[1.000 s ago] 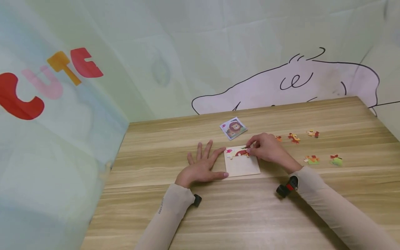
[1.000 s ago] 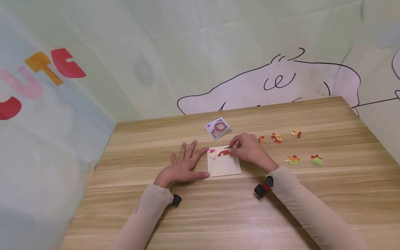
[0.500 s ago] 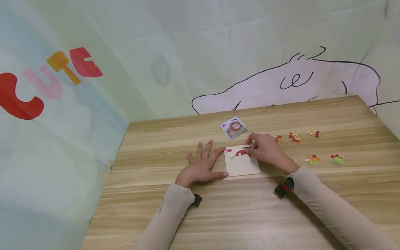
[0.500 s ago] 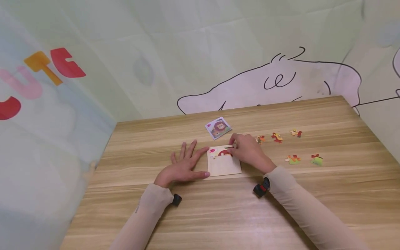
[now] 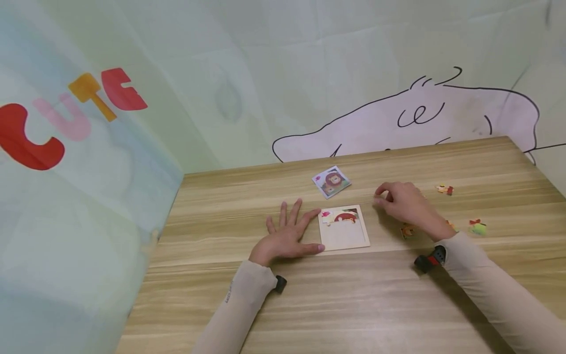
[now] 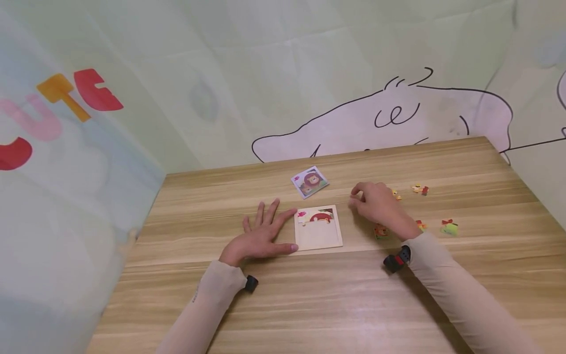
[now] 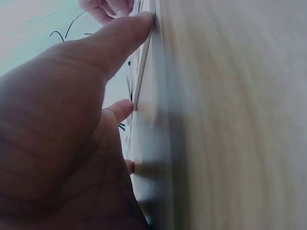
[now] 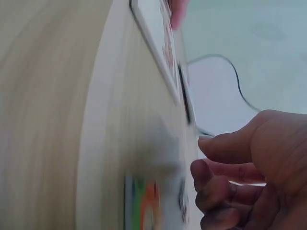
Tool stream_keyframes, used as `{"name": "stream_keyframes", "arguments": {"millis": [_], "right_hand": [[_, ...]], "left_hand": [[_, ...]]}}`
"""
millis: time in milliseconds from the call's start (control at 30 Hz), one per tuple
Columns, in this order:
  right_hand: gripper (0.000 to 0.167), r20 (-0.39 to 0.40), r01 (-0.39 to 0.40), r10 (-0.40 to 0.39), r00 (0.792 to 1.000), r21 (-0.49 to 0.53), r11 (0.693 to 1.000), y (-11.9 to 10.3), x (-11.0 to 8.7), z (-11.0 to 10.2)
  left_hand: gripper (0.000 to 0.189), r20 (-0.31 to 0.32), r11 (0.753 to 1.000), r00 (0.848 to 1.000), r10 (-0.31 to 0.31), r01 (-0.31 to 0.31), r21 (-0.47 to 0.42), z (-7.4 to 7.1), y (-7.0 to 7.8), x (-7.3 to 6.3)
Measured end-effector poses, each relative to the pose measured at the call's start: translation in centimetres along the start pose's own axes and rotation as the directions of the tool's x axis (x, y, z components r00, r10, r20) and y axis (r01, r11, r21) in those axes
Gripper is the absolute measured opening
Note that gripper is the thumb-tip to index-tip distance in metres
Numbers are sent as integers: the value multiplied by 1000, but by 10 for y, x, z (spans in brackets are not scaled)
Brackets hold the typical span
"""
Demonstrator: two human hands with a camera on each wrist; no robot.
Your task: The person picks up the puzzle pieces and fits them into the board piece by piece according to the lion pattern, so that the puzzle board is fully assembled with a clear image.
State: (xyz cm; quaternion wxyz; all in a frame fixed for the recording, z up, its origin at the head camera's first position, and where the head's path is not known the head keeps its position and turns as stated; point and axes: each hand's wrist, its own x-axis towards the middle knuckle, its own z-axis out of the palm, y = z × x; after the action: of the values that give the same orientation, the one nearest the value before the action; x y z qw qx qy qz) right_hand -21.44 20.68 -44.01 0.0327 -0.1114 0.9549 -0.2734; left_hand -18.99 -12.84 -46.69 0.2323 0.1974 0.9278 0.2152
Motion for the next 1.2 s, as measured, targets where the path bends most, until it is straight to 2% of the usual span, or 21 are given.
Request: {"name": "stream_keyframes", "arguments": {"millis": [267,567,800,1000,1200], "right_hand": [[43,-12,-113,113,994,-85,990,22,-11,-16],[39,-45,-102,98,994,-81,991,24,-12,-14],[29,-75,-123,124,990,14,992,19,-9,-14],[18,-117,-89,103,988,124,988,6,-7,-12],[26,-56,-70,86,995,243,967,-8,-6,-9]], "left_hand": [[97,-2,1000,1000,-8,8,0,0,-1,0],[96,4,1000,1000,-12,12,-7,-1,0,-1],[97,3,1000,1000,-6,6,0,-1,0,0],[97,4,1000,1000,-4,4,1,0,1,0],[97,8,1000,1000,-9,9,-2,0,0,1]]}}
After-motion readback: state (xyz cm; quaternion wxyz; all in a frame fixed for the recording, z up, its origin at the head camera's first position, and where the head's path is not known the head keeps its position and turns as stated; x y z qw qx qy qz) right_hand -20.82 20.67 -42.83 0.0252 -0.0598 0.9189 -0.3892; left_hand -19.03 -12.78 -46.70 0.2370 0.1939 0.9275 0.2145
